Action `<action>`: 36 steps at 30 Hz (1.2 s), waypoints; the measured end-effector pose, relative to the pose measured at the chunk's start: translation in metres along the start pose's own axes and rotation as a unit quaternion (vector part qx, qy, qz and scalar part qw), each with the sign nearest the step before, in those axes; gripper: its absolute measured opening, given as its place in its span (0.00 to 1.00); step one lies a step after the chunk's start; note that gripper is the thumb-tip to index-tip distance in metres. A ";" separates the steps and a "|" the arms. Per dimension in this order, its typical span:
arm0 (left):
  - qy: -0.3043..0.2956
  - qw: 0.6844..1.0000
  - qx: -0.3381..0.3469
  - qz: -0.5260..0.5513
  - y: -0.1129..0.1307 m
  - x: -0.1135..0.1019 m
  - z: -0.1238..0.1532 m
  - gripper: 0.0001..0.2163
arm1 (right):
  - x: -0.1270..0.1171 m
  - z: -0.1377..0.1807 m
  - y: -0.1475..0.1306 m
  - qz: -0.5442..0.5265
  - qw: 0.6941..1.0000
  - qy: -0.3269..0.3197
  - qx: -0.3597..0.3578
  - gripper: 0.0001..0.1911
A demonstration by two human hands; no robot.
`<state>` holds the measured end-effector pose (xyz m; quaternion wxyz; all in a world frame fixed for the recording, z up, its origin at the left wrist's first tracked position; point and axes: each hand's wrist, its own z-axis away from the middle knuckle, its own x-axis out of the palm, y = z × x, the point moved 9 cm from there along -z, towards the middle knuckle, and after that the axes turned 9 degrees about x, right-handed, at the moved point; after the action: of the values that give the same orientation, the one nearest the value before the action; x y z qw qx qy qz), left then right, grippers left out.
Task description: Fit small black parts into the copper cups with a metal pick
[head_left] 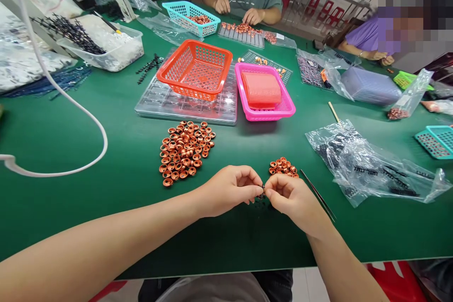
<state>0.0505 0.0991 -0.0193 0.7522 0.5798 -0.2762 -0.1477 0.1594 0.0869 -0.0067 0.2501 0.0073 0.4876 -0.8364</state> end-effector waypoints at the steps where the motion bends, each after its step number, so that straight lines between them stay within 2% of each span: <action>1: 0.002 1.000 -0.003 0.000 -0.001 0.000 0.000 0.07 | 0.000 0.000 0.000 0.004 1.000 0.002 -0.001 0.04; 4: 0.013 1.000 -0.005 -0.010 -0.002 -0.001 0.001 0.06 | -0.001 0.001 -0.004 0.040 0.999 0.028 -0.013 0.04; 7: 0.035 0.999 -0.011 -0.031 -0.006 -0.004 0.000 0.06 | -0.002 0.003 -0.011 0.120 0.987 0.091 -0.051 0.04; 12: 0.065 0.997 -0.027 -0.041 -0.012 -0.009 0.000 0.05 | 0.005 0.014 -0.024 0.286 0.918 0.210 -0.179 0.05; 16: 0.066 0.996 -0.028 -0.043 -0.012 -0.008 0.001 0.04 | 0.013 0.021 -0.028 0.345 0.874 0.250 -0.234 0.08; 19: 0.060 0.997 -0.032 -0.043 -0.011 -0.007 0.002 0.04 | 0.010 0.021 -0.028 0.343 0.880 0.243 -0.222 0.07; 24: 0.060 0.997 -0.046 -0.018 -0.010 -0.010 0.000 0.04 | -0.006 0.009 -0.015 0.346 0.909 0.192 -0.130 0.07; 30: 0.029 0.998 -0.048 -0.006 -0.010 -0.011 -0.004 0.05 | -0.006 0.003 -0.008 0.388 0.902 0.159 -0.104 0.06; 36: 0.023 0.998 -0.060 -0.009 -0.009 -0.010 -0.003 0.05 | -0.001 0.002 -0.007 0.408 0.892 0.168 -0.099 0.06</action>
<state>0.0457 0.1043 -0.0313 0.7904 0.5395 -0.2438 -0.1572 0.1578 0.0884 0.0001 0.4835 0.3210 0.5568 -0.5942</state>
